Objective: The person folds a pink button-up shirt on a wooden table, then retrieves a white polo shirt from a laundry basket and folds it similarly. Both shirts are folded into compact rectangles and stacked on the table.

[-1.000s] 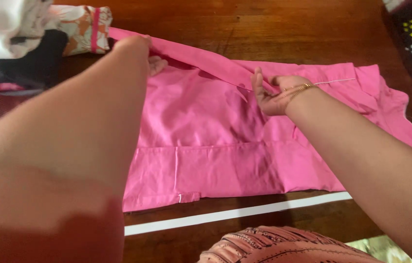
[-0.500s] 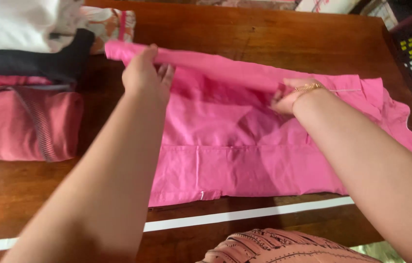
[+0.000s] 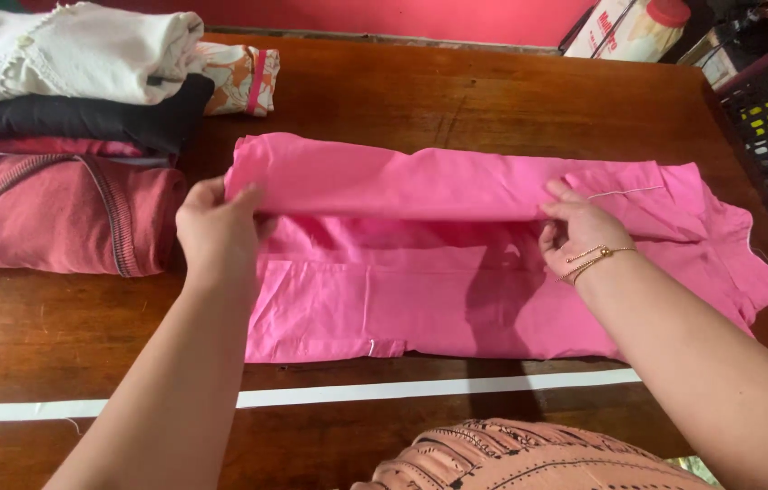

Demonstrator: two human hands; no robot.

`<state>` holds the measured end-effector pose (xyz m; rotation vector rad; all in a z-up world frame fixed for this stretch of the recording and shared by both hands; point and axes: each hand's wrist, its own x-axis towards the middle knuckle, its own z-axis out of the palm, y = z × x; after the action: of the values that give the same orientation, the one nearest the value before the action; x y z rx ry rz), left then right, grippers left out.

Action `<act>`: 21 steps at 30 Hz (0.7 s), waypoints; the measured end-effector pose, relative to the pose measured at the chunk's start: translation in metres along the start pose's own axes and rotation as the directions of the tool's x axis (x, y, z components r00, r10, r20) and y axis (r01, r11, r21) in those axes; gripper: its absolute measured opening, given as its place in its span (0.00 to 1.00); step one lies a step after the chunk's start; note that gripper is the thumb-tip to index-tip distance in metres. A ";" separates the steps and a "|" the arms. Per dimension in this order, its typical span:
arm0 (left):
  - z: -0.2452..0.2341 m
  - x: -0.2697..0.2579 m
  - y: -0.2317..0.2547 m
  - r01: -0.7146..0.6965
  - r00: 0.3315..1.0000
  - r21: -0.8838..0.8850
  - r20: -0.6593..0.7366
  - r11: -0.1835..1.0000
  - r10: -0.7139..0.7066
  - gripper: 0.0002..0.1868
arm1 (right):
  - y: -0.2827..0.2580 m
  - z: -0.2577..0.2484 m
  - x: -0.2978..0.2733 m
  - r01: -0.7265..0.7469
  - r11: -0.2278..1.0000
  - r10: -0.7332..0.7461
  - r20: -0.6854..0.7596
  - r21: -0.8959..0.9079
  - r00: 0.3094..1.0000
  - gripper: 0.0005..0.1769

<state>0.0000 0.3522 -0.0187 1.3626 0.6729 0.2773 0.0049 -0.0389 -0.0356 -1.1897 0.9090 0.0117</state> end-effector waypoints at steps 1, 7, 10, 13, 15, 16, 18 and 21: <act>-0.007 0.002 -0.013 -0.026 1.000 0.123 0.011 0.992 0.025 0.15 | 0.007 -0.008 0.010 -0.063 0.998 0.063 0.007 -0.019 0.998 0.32; -0.023 -0.008 -0.032 0.043 0.997 0.592 0.030 0.805 -0.074 0.24 | 0.021 -0.034 0.018 -0.158 0.986 0.161 0.058 -0.052 0.985 0.27; -0.015 0.004 -0.036 -0.015 0.999 0.726 0.039 0.687 -0.019 0.26 | 0.014 -0.032 0.005 -0.101 0.993 0.105 0.070 -0.063 0.992 0.26; -0.006 0.029 -0.036 -0.052 0.999 0.726 0.030 0.686 0.044 0.28 | 0.010 -0.027 -0.015 -0.059 0.997 0.063 0.074 -0.053 0.995 0.25; 0.002 0.040 -0.026 -0.086 0.996 0.732 0.046 0.676 0.076 0.30 | 0.012 -0.030 -0.012 -0.043 0.998 0.047 0.081 -0.055 0.996 0.25; 0.008 0.039 -0.017 -0.127 0.992 0.736 0.106 0.664 0.073 0.29 | 0.016 -0.035 -0.003 -0.057 0.997 0.061 0.094 -0.045 0.994 0.26; 0.013 0.037 -0.001 -0.171 0.984 0.738 0.166 0.653 0.069 0.28 | 0.019 -0.039 0.002 -0.070 0.997 0.074 0.105 -0.034 0.992 0.26; 0.016 0.044 0.002 -0.391 0.910 0.741 0.402 0.546 0.106 0.28 | 0.012 -0.038 -0.011 -0.029 0.996 0.039 0.110 -0.089 0.993 0.26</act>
<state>0.0447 0.3639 -0.0283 2.3640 0.3061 -0.0603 -0.0308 -0.0595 -0.0414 -1.2424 0.8368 0.1457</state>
